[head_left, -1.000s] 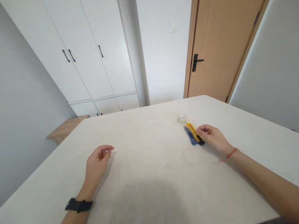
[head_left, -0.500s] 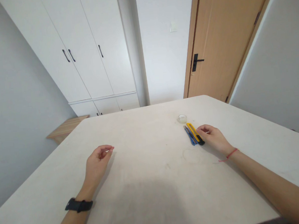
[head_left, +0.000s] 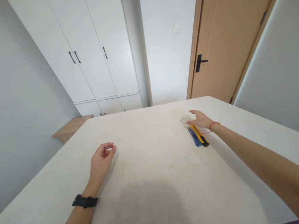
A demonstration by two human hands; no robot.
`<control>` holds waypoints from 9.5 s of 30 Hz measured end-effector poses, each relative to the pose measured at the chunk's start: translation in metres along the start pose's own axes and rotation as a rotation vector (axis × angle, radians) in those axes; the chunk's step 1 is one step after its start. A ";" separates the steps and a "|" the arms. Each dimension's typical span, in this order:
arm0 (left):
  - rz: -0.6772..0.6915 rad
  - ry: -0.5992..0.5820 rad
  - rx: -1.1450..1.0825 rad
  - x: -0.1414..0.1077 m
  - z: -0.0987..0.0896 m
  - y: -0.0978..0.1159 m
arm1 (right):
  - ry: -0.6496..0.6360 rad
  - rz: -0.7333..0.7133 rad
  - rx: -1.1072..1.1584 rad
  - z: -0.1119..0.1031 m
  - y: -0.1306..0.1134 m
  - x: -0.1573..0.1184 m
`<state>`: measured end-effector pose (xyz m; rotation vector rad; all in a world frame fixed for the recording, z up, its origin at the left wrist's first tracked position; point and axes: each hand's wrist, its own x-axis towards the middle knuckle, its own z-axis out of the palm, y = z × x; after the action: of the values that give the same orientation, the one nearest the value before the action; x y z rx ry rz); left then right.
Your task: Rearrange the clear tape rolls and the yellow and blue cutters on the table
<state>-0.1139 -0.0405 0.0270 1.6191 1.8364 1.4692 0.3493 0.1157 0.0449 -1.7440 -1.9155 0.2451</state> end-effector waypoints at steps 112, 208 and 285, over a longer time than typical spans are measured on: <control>0.272 -0.691 0.626 -0.033 -0.077 -0.037 | 0.050 -0.365 0.298 0.020 -0.092 -0.134; -0.019 -0.230 -0.295 -0.023 0.039 0.044 | 0.099 0.230 0.960 0.015 -0.086 -0.130; 0.018 -0.251 -0.212 -0.024 0.038 0.044 | 0.091 0.200 0.919 0.019 -0.083 -0.128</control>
<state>-0.0529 -0.0489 0.0364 1.6341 1.4817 1.3464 0.2708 -0.0155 0.0344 -1.2555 -1.2277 0.9303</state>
